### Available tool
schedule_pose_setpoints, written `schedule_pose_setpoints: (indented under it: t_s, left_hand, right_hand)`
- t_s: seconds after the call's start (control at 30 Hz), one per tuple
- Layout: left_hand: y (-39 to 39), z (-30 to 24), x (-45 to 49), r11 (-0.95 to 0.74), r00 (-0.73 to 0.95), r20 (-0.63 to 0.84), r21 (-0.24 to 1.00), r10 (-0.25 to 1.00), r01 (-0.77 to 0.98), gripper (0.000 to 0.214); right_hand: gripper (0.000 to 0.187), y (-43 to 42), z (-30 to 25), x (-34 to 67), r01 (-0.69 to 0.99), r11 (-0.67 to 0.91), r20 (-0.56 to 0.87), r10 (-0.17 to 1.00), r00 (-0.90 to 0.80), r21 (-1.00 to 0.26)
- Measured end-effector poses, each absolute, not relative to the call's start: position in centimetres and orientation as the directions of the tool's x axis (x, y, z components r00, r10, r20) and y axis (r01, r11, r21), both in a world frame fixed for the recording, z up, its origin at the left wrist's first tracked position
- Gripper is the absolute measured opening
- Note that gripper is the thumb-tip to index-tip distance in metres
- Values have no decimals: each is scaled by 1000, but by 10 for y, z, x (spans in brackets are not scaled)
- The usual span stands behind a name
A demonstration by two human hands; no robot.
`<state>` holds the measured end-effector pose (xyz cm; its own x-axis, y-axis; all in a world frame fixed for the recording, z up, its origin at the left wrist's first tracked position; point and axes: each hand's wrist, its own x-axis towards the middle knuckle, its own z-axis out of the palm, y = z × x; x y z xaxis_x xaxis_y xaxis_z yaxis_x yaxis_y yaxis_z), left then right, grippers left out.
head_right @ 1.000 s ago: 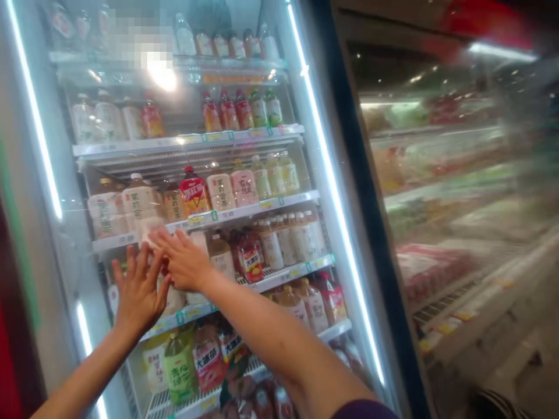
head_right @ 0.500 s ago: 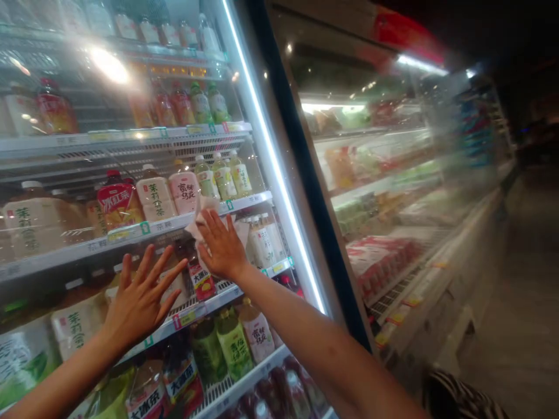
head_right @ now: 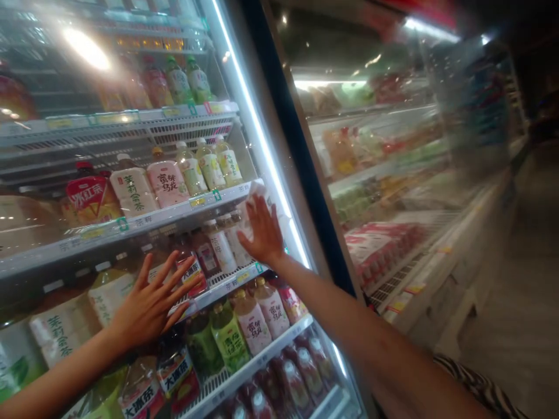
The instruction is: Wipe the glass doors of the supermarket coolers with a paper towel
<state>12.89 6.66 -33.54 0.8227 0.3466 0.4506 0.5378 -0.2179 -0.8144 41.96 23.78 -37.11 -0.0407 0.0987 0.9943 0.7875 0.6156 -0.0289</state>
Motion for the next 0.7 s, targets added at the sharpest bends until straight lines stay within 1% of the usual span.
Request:
schedule_pose_setpoints:
  t_s: [0.03,0.07,0.1,0.17,0.2,0.27,0.3,0.33,0.37,0.43,0.5,0.57,0.63,0.7]
  left_hand:
    - [67,-335,129,-217,820,448,-814,357,539,71]
    - [67,-336,129,-217,813,448,-810,373,545,71]
    - [66,-338,129,-219,802,448,-802,394,556,71]
    - [66,-342,129,-225,778,446,-785,443,577,70]
    - [66,-344,129,-229,770,443,-778,458,584,68]
    - [65,-347,127,-241,769,441,-772,463,588,65]
    - [63,-348,126,-250,776,436,-774,456,582,63]
    - [59,-347,122,-258,783,431,-776,448,575,62]
    - [54,-345,118,-262,788,428,-778,444,570,62]
    - [38,-339,102,-249,789,427,-787,442,565,64]
    - [16,-331,80,-190,773,464,-791,432,581,68]
    - [-9,-326,54,-106,736,529,-778,423,620,70]
    - [-35,-327,27,-34,684,592,-745,425,666,71]
    - [-58,-333,3,6,643,631,-716,434,698,71]
  right_hand:
    - [79,241,-360,420,795,600,993,111,29,-90]
    - [77,241,-360,416,795,590,989,117,88,-141]
    - [77,237,-371,409,790,586,983,121,135,-180]
    - [77,220,-423,388,777,590,975,134,176,-221]
    - [78,208,-455,378,774,597,977,148,155,-213]
    - [80,187,-512,363,779,615,988,151,40,-125]
    - [81,179,-528,359,775,624,989,149,7,-100]
    - [82,175,-532,356,771,632,989,143,-26,-71]
    - [82,175,-524,353,768,639,989,136,-49,-50]
    - [82,181,-477,345,765,643,991,115,-66,-23]
    - [82,185,-416,327,774,633,996,74,-45,-12]
    - [81,175,-376,296,778,628,999,32,2,-22]
    - [80,150,-374,258,765,643,1000,18,-10,-4]
    - [75,119,-402,221,725,680,990,-10,-139,108]
